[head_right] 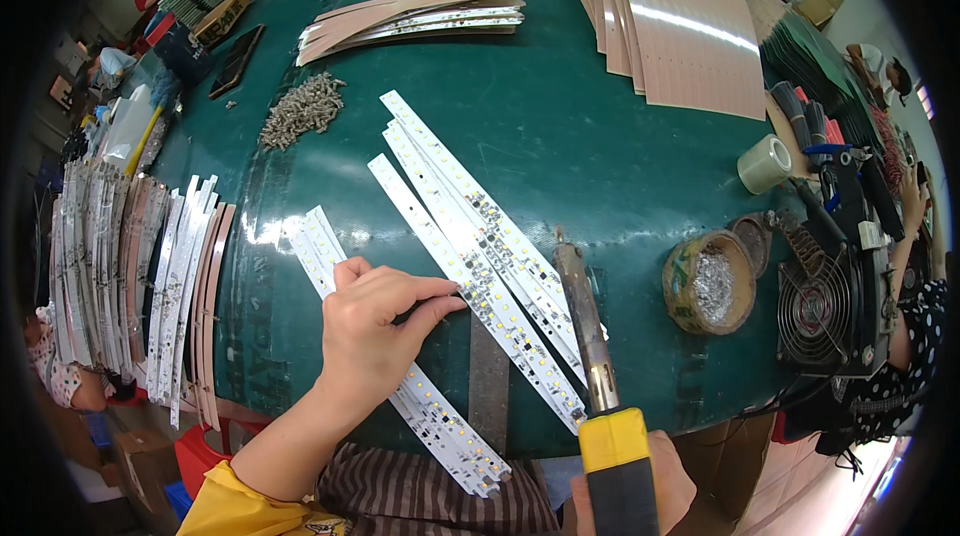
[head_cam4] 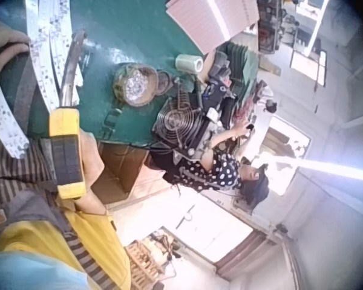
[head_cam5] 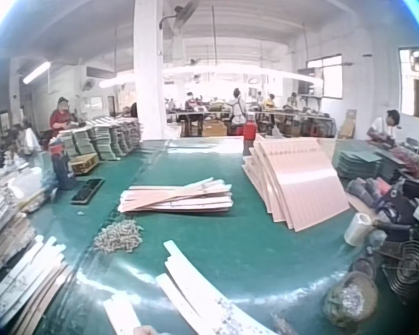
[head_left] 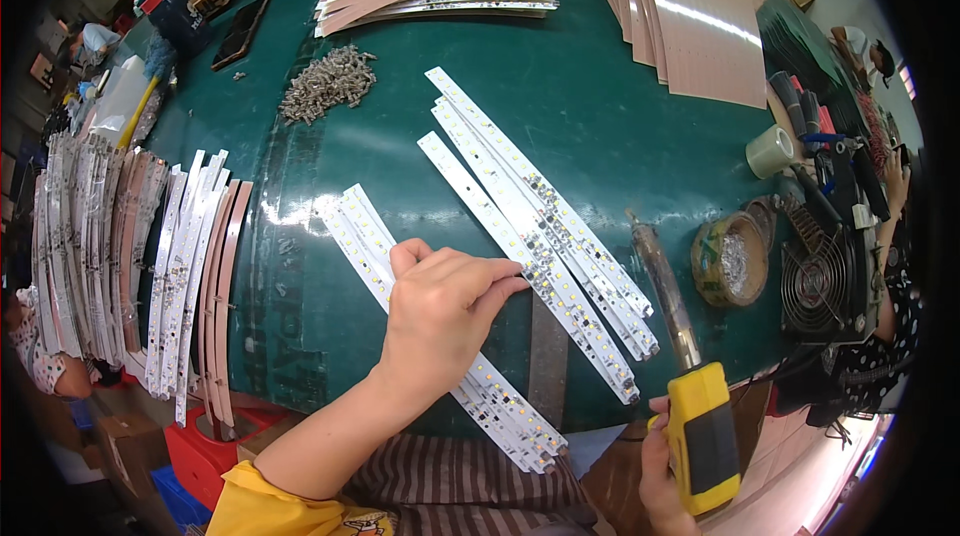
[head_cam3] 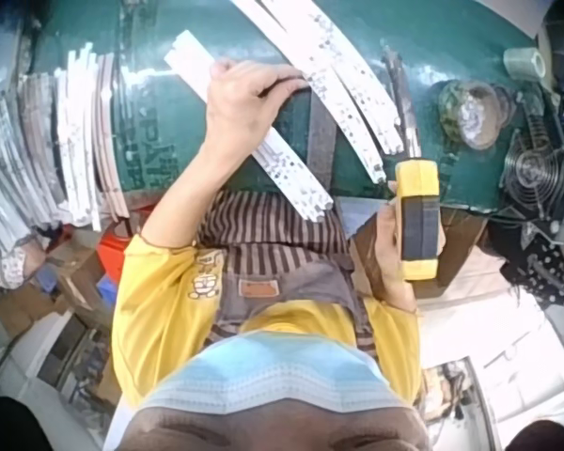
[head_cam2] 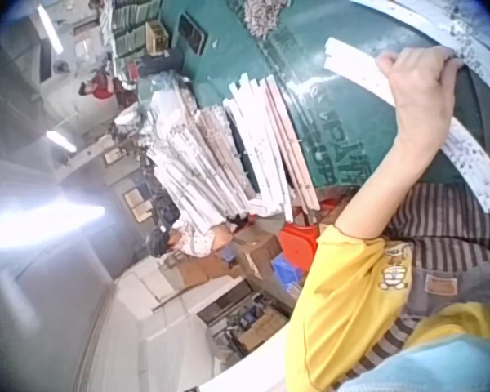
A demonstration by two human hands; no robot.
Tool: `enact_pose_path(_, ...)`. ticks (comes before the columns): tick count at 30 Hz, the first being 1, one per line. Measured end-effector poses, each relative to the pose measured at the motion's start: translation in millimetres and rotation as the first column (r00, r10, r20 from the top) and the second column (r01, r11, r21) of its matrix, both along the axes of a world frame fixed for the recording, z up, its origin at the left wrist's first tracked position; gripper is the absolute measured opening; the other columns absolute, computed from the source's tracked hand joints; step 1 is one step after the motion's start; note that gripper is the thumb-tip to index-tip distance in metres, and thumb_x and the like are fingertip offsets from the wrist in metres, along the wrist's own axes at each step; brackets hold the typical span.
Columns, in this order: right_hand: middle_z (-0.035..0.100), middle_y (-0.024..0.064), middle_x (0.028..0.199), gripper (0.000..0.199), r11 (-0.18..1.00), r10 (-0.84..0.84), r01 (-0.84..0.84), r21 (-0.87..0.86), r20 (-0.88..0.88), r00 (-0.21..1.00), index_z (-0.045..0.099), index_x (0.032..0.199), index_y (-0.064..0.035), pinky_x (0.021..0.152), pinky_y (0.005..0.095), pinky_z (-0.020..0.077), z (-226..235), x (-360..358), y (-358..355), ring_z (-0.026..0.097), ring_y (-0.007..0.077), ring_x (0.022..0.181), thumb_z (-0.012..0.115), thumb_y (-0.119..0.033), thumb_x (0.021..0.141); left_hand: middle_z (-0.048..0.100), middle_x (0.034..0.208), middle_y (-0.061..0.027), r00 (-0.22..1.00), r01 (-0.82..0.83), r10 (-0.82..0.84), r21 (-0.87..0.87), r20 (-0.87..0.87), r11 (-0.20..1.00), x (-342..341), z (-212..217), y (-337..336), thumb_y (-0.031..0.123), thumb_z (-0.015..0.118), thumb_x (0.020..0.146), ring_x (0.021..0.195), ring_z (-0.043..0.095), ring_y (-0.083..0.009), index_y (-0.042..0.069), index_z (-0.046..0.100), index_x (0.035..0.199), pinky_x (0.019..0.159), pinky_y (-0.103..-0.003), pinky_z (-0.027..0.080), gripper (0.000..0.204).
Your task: The person solders small components onto LED light strips using a soldering iron, picking connectors from a pile on the workbench and attaching them to the strips by hand.
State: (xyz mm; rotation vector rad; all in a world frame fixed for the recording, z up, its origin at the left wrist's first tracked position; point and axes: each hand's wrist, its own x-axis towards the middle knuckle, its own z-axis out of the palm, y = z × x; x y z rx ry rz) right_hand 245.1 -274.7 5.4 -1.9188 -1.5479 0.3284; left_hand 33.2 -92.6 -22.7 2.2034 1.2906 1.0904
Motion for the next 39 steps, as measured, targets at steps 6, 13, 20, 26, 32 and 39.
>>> enact_pose_path(6, 0.065, 0.0148, 0.101, 0.037, 0.999, -0.014, -0.002, -0.033, -0.481, 0.877, 0.051, 0.125, 0.0038, 0.067, 0.0276, 0.0482, -14.4, 0.0, -17.8, 0.058, 0.0131, 0.069, 0.059, -0.023, 0.100, 0.069, 0.072, -0.0019, 1.000, 0.004, -0.004, 0.008, -0.008, 1.000, 0.1, -1.9, 1.2, 0.012, 0.082, 0.077, 0.066, 0.061, -0.0179, 0.008, 0.074, 0.083, 0.075, -0.034, 0.035, 0.011)
enact_pose_path(13, 0.065, 0.0190, 0.107, 0.042, 0.999, -0.042, 0.016, -0.049, -0.593, 0.804, 0.051, 0.126, 0.0067, 0.062, 0.0275, 0.0488, -22.4, -2.7, -22.0, 0.058, 0.0132, 0.066, 0.058, -0.026, 0.100, 0.067, 0.083, -0.0015, 0.975, 0.116, -0.082, 0.156, -0.209, 0.981, -4.1, -2.7, -0.7, 0.006, 0.071, 0.080, 0.079, 0.061, -0.0180, 0.004, 0.071, 0.097, 0.080, -0.039, 0.036, 0.017)
enact_pose_path(20, 0.065, 0.0175, 0.107, 0.030, 0.987, 0.149, -0.163, 0.009, -0.463, 0.874, 0.053, 0.123, 0.0056, 0.060, 0.0264, 0.0491, -25.4, 3.0, -20.1, 0.058, 0.0131, 0.065, 0.060, -0.007, 0.096, 0.067, 0.088, -0.0038, 0.970, 0.132, -0.094, 0.159, -0.226, 0.978, -4.1, -4.2, -3.1, 0.006, 0.068, 0.079, 0.082, 0.061, -0.0199, 0.001, 0.070, 0.099, 0.083, -0.041, 0.036, 0.021)
enact_pose_path(26, 0.064, 0.0123, 0.098, 0.039, 0.998, 0.023, -0.050, -0.044, -0.473, 0.881, 0.050, 0.129, 0.0023, 0.058, 0.0255, 0.0504, -25.4, -1.2, -12.9, 0.060, 0.0137, 0.066, 0.060, 0.005, 0.092, 0.068, 0.072, -0.0015, 1.000, -0.021, 0.021, -0.031, -0.008, 0.999, 0.9, -3.6, -1.3, 0.012, 0.080, 0.077, 0.068, 0.061, -0.0191, 0.008, 0.073, 0.084, 0.078, -0.037, 0.035, 0.011)
enact_pose_path(32, 0.065, 0.0137, 0.098, 0.046, 0.994, 0.105, -0.100, 0.036, -0.437, 0.893, 0.047, 0.135, 0.0022, 0.057, 0.0265, 0.0504, -23.0, 6.1, -9.7, 0.060, 0.0142, 0.064, 0.062, 0.002, 0.092, 0.068, 0.071, -0.0009, 0.999, -0.037, 0.036, -0.027, -0.016, 0.999, 0.1, -2.8, 0.3, 0.013, 0.080, 0.078, 0.067, 0.061, -0.0182, 0.009, 0.071, 0.081, 0.078, -0.036, 0.032, 0.010)
enact_pose_path(39, 0.068, 0.0207, 0.107, 0.046, 0.997, 0.072, -0.042, 0.068, -0.529, 0.846, 0.046, 0.135, 0.0030, 0.055, 0.0255, 0.0500, -20.2, 4.6, -4.0, 0.059, 0.0145, 0.061, 0.060, 0.003, 0.091, 0.068, 0.070, -0.0006, 0.999, -0.050, 0.050, -0.010, -0.019, 0.999, -1.0, -4.2, 0.7, 0.014, 0.079, 0.079, 0.067, 0.061, -0.0182, 0.010, 0.071, 0.079, 0.079, -0.037, 0.032, 0.009)
